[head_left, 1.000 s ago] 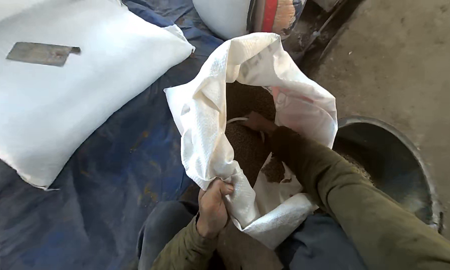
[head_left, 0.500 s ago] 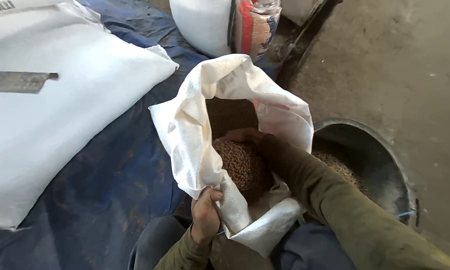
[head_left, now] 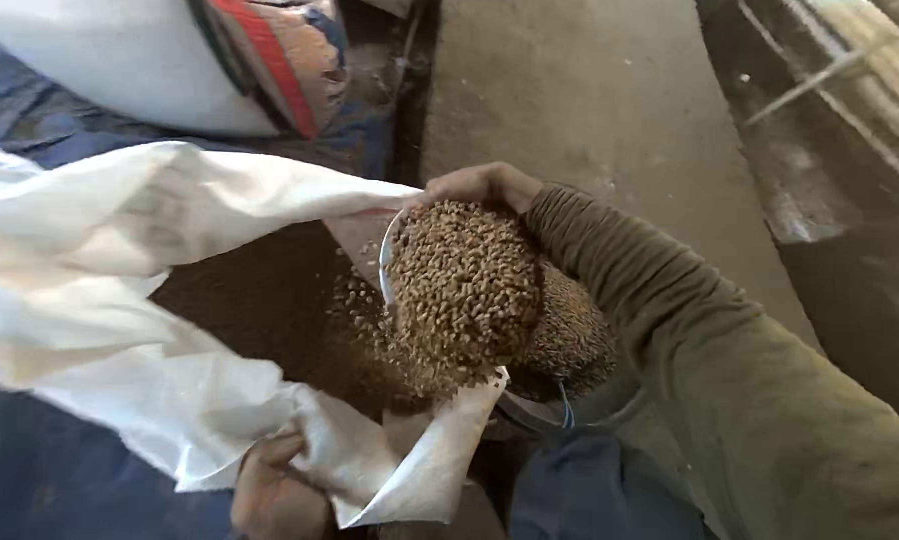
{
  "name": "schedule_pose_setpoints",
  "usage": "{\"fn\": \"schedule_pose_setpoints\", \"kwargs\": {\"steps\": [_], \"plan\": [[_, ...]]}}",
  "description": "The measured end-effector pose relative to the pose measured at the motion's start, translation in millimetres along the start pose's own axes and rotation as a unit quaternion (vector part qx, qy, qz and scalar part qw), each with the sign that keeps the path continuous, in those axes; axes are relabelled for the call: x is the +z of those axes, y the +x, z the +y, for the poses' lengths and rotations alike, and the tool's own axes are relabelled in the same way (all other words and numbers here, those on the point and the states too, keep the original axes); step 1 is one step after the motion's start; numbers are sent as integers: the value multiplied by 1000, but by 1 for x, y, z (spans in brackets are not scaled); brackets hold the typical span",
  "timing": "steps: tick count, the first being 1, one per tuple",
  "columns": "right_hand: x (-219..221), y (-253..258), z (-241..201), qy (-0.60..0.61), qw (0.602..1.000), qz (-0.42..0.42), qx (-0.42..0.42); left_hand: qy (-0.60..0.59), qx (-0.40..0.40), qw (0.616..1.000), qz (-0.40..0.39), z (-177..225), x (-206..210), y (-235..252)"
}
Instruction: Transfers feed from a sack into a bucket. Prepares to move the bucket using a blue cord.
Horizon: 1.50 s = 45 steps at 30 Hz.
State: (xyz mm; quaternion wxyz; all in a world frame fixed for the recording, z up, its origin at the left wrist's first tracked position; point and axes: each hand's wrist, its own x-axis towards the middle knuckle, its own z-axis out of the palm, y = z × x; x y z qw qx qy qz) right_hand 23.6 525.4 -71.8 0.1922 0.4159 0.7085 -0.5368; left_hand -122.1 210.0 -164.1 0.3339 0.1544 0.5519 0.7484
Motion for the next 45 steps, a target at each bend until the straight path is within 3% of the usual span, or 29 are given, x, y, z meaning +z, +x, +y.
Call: {"fn": "schedule_pose_setpoints", "kwargs": {"steps": [2, 4, 5, 7, 9, 14, 16, 21, 25, 30, 35, 37, 39, 41, 45], "plan": [[-6, -44, 14, -26, 995, 86, 40, -26, -18, 999, -25, 4, -1, 1], [18, -86, 7, -76, 957, 241, 139, -20, -21, 999, -22, 5, -5, 1], [7, -102, 15, -94, 953, 234, 165, -16, -19, 999, -26, 4, -8, 2], [-36, -124, 87, -163, 968, 189, 35, -16, -7, 999, -51, -1, -16, 5], [-38, -148, 118, -211, 957, 196, 37, -18, 4, 997, -71, -3, -21, 6], [31, -186, 166, -345, 892, 292, 28, -64, -6, 997, -45, 10, -8, -6], [63, -195, 185, -396, 847, 354, 5, -85, -1, 996, -36, 13, -6, -10], [116, -219, 205, -427, 748, 499, -98, -73, 26, 996, -46, 15, -20, -20], [128, -226, 162, -273, 735, 613, -92, -75, -70, 995, 18, 27, -31, -44], [125, -216, 81, -85, 764, 631, -108, -62, -151, 985, 50, 15, -46, -84], [132, -179, 14, 66, 815, 552, -164, -3, -332, 942, 40, 21, -12, -115], [136, -158, -4, 97, 836, 505, -190, -17, -336, 940, 53, 13, -5, -114], [134, -132, -13, 84, 884, 411, -206, -15, -308, 949, 66, 8, 0, -110], [124, -107, -17, 8, 936, 312, -160, -10, -297, 951, 82, 12, 7, -106], [102, -59, 14, -58, 949, 310, 9, -56, -300, 945, 116, 32, 10, -105]]}}
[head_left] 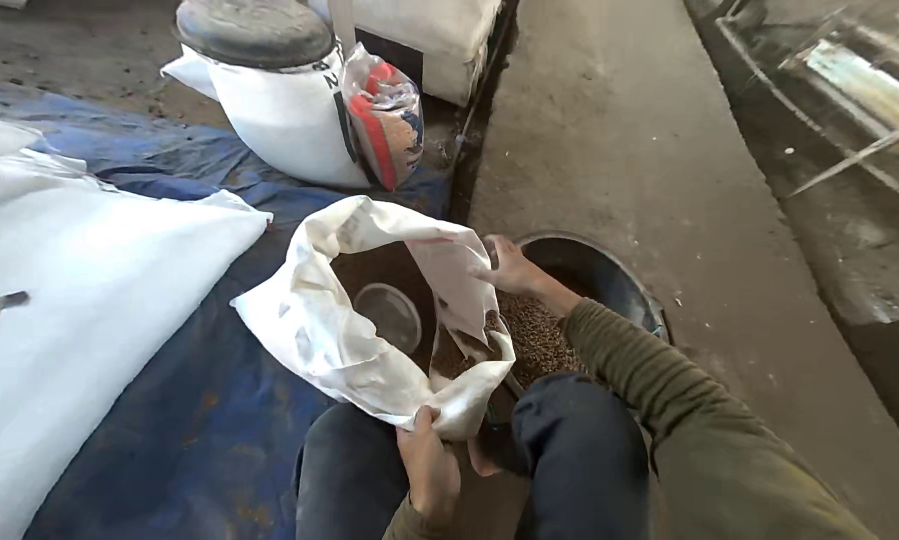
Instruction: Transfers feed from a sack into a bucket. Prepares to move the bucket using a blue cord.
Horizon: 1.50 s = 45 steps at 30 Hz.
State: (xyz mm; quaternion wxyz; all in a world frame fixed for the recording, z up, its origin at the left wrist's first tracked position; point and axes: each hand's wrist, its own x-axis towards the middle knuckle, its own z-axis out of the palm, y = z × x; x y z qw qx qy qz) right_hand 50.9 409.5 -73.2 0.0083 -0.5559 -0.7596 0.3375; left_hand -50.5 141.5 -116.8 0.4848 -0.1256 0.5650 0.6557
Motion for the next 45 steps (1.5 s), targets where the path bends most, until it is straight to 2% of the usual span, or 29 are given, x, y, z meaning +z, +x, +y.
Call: {"fn": "schedule_pose_setpoints", "kwargs": {"steps": [2, 5, 11, 16, 19, 21, 23, 29, 31, 34, 37, 40, 42, 43, 45], "plan": [[14, 13, 23, -9, 995, -67, 68, -41, -4, 999, -4, 6, -3, -7], [33, 17, 34, 29, 987, -121, 98, -88, -14, 996, 0, 13, -9, -12], [0, 12, -21, 80, 988, -9, 132, -137, -11, 990, 32, 29, -45, -20], [-24, 14, -98, -24, 997, 47, 58, -142, -14, 989, 45, 37, -62, -30], [-15, 16, -133, -31, 998, 63, -3, -153, -22, 987, 36, 39, -66, -32], [-6, 24, -140, -20, 998, 54, -33, -160, -26, 986, 28, 42, -72, -31], [-12, 26, -146, 20, 996, 80, -43, -158, -29, 987, 14, 46, -75, -31], [-20, 10, -150, 12, 988, 155, -15, -140, -49, 989, -20, 45, -79, -33], [-8, -5, -147, 2, 987, 152, -55, -143, -39, 989, -14, 45, -83, -31], [-10, -32, -129, 0, 981, 146, -127, -152, 6, 988, -4, 56, -82, -29], [-45, -74, -78, -25, 975, 189, -116, -136, 67, 988, -32, 57, -81, -21], [-71, -164, 0, -25, 961, 276, -12, -159, 120, 975, -99, 39, -91, -21], [-73, -229, 59, -20, 945, 311, 97, -156, 87, 975, -135, 9, -113, -29], [-74, -259, 85, -13, 934, 325, 150, -112, 53, 984, -131, -14, -122, -32], [-63, -315, 121, 4, 912, 320, 255, 71, 17, 979, -191, -54, -144, -43]]}}
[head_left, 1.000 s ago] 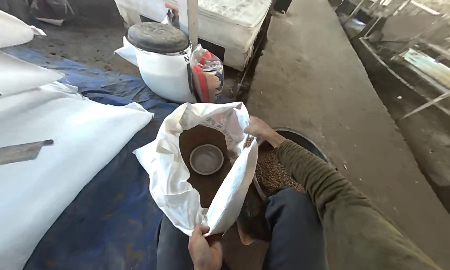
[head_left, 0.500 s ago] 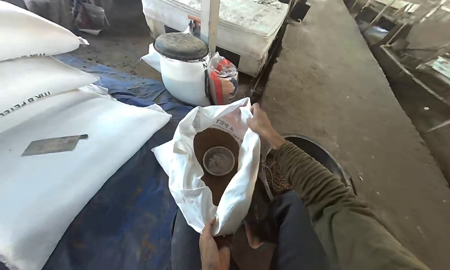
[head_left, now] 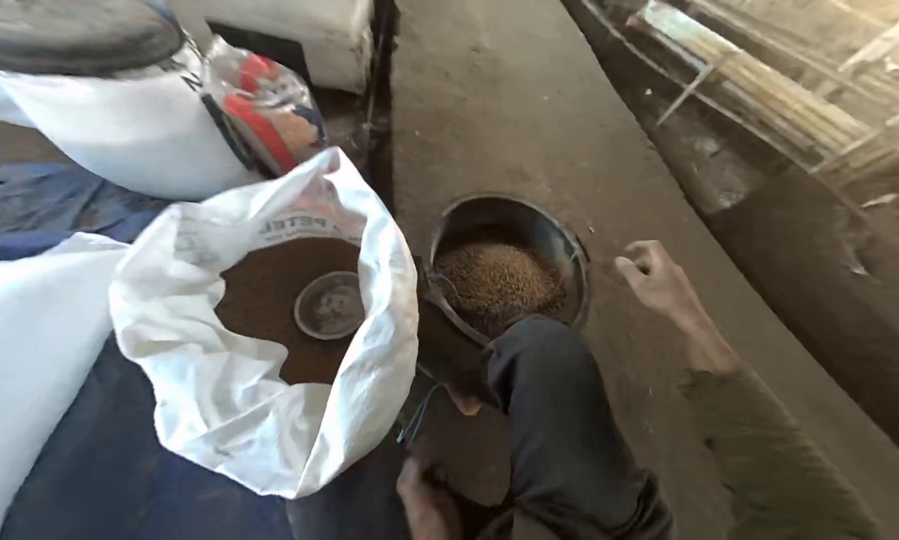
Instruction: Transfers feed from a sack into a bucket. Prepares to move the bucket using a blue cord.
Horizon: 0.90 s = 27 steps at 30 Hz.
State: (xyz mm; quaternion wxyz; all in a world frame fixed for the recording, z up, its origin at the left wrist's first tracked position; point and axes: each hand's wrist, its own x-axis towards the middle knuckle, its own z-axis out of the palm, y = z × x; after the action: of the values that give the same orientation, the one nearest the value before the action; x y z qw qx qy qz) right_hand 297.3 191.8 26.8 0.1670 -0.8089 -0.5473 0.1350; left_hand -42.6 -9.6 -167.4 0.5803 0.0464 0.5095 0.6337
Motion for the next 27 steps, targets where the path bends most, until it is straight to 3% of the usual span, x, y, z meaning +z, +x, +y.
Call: {"fn": "schedule_pose_setpoints", "kwargs": {"steps": [2, 3, 7, 8, 11, 15, 18, 21, 25, 27], "plan": [[-12, -22, 33, -21, 998, -10, 63, 148, -78, 981, -98, -11, 9, 11], [-14, -29, 42, -31, 997, -13, 70, 183, -112, 970, -111, -12, 23, 27], [6, -31, 35, -56, 996, -71, 7, 280, -212, 936, -20, -48, 56, 101], [17, -26, 27, -60, 993, -100, -22, 351, -211, 912, -35, -60, 54, 108], [65, -2, 15, -76, 967, -218, -110, 581, -160, 790, -115, -97, 60, 116], [132, 31, 28, -103, 899, -383, -185, 683, -110, 693, -200, -126, 88, 128], [156, 48, 47, -97, 872, -429, -214, 656, -147, 697, -250, -137, 88, 131], [168, 75, 69, -87, 875, -419, -226, 625, -173, 718, -253, -118, 84, 112], [172, 114, 79, -52, 900, -389, -188, 579, -173, 765, -223, -56, 94, 61], [167, 116, 77, -18, 916, -361, -175, 566, -103, 788, -219, -24, 119, 32]]}}
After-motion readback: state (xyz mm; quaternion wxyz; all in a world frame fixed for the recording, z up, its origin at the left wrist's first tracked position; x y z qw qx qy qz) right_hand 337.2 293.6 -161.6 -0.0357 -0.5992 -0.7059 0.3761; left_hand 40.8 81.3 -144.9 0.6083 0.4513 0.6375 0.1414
